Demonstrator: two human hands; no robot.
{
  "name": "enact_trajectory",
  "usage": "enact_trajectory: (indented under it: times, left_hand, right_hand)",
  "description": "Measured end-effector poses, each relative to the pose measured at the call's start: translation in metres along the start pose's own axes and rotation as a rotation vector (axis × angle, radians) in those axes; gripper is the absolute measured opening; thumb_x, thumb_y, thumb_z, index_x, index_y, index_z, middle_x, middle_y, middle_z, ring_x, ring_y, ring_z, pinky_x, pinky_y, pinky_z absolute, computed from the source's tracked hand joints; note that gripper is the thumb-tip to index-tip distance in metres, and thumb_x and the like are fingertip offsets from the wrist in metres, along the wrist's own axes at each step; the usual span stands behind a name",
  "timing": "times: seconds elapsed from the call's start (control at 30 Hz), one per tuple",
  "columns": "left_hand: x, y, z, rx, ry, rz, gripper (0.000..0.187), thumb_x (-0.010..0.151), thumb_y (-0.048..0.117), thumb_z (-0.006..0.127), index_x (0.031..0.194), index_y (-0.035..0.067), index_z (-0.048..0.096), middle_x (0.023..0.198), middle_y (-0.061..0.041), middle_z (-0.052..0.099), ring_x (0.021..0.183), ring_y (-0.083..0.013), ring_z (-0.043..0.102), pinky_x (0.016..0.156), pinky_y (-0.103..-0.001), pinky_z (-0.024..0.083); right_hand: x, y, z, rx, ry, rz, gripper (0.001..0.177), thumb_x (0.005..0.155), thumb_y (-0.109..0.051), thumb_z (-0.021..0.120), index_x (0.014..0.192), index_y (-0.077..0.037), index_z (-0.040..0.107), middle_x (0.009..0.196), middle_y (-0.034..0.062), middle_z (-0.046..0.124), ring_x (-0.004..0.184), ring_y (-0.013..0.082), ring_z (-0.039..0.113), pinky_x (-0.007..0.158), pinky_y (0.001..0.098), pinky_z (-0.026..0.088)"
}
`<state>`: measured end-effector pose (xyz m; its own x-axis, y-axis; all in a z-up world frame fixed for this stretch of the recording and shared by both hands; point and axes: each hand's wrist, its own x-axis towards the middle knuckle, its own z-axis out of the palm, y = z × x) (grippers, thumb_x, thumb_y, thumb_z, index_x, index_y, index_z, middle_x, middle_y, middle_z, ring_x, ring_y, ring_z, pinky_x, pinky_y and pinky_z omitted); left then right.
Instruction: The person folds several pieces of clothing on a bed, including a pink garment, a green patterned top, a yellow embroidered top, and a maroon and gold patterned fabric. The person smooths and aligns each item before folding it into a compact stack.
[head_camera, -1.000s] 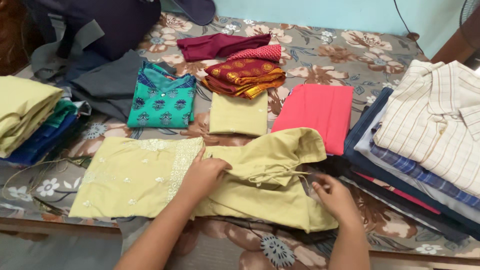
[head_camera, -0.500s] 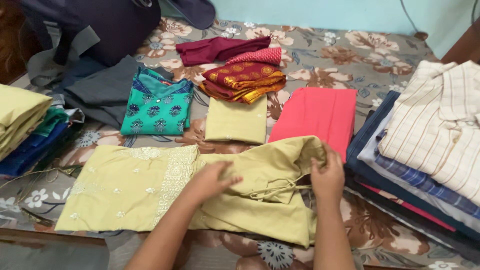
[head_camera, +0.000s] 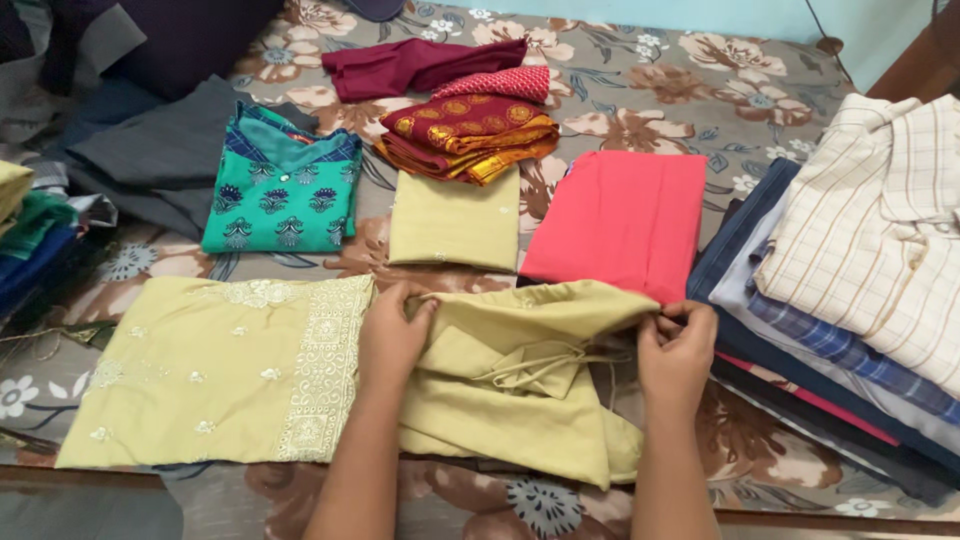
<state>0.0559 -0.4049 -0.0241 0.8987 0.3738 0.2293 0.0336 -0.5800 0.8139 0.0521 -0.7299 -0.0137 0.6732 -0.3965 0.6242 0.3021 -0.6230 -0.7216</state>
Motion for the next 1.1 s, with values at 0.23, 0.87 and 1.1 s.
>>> enact_trajectory:
  times: [0.23, 0.87, 1.1]
  left_hand:
    - [-0.005, 0.020, -0.024, -0.196, -0.287, 0.104, 0.015, 0.082, 0.011, 0.077, 0.096, 0.007, 0.073, 0.092, -0.006, 0.078, 0.087, -0.0198, 0.075, 0.080, -0.033, 0.056]
    - [0.000, 0.005, -0.040, 0.449, -0.321, 0.296, 0.036, 0.080, -0.002, 0.064, 0.102, 0.021, 0.081, 0.111, 0.000, 0.069, 0.112, -0.0261, 0.061, 0.100, -0.042, 0.047]
    - [-0.015, 0.024, -0.027, 0.290, -0.183, 0.627, 0.055, 0.071, 0.003, 0.070, 0.125, 0.016, 0.069, 0.141, -0.011, 0.057, 0.136, -0.0337, 0.047, 0.113, -0.056, 0.028]
  right_hand:
    - [-0.001, -0.024, -0.010, -0.005, -0.291, 0.256, 0.018, 0.099, -0.011, 0.073, 0.113, -0.001, 0.069, 0.100, 0.0223, 0.071, 0.075, 0.0161, 0.063, 0.069, 0.0317, 0.052]
    - [-0.004, 0.011, 0.010, -0.135, -0.125, -0.150, 0.027, 0.084, 0.015, 0.059, 0.103, -0.002, 0.068, 0.106, 0.0129, 0.066, 0.091, 0.0258, 0.066, 0.079, 0.0337, 0.052]
    - [0.000, 0.015, -0.022, 0.181, -0.400, 0.338, 0.028, 0.099, -0.003, 0.062, 0.127, -0.003, 0.070, 0.108, 0.0097, 0.072, 0.084, 0.0169, 0.056, 0.073, 0.0341, 0.042]
